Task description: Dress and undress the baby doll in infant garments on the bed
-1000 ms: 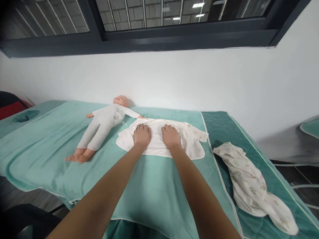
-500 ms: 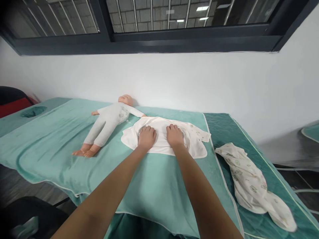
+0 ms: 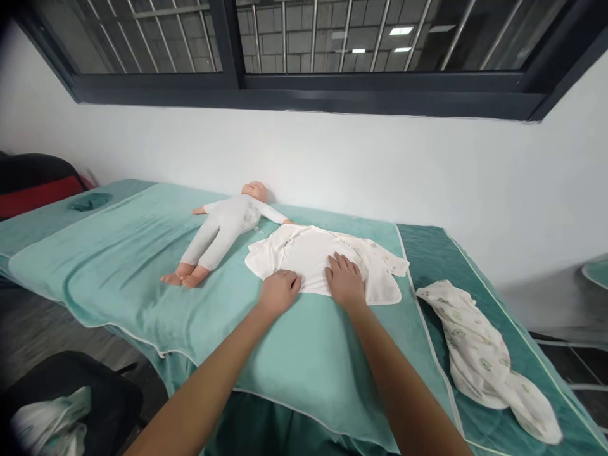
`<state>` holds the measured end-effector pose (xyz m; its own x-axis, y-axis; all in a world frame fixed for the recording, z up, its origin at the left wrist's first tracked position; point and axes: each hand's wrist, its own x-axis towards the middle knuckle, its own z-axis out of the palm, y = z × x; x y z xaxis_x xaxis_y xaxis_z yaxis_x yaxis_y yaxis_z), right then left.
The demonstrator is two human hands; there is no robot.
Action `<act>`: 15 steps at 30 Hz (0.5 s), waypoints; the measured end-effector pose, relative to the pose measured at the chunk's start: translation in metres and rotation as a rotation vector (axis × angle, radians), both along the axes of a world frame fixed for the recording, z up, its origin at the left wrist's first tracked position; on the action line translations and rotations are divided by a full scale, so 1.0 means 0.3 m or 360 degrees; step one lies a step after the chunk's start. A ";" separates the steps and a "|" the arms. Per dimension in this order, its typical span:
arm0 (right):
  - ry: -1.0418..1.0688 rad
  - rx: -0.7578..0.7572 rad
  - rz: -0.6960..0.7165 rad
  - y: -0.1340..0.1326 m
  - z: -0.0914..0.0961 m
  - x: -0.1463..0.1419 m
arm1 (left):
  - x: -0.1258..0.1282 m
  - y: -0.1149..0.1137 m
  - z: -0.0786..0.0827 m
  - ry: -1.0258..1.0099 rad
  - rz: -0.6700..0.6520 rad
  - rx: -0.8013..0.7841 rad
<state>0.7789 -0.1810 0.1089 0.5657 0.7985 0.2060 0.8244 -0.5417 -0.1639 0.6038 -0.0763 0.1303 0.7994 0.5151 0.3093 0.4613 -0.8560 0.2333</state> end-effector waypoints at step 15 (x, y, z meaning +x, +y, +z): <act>-0.0137 0.0127 0.0114 -0.271 -0.065 -0.289 | -0.193 -0.013 -0.015 -0.0947 0.0190 -0.1103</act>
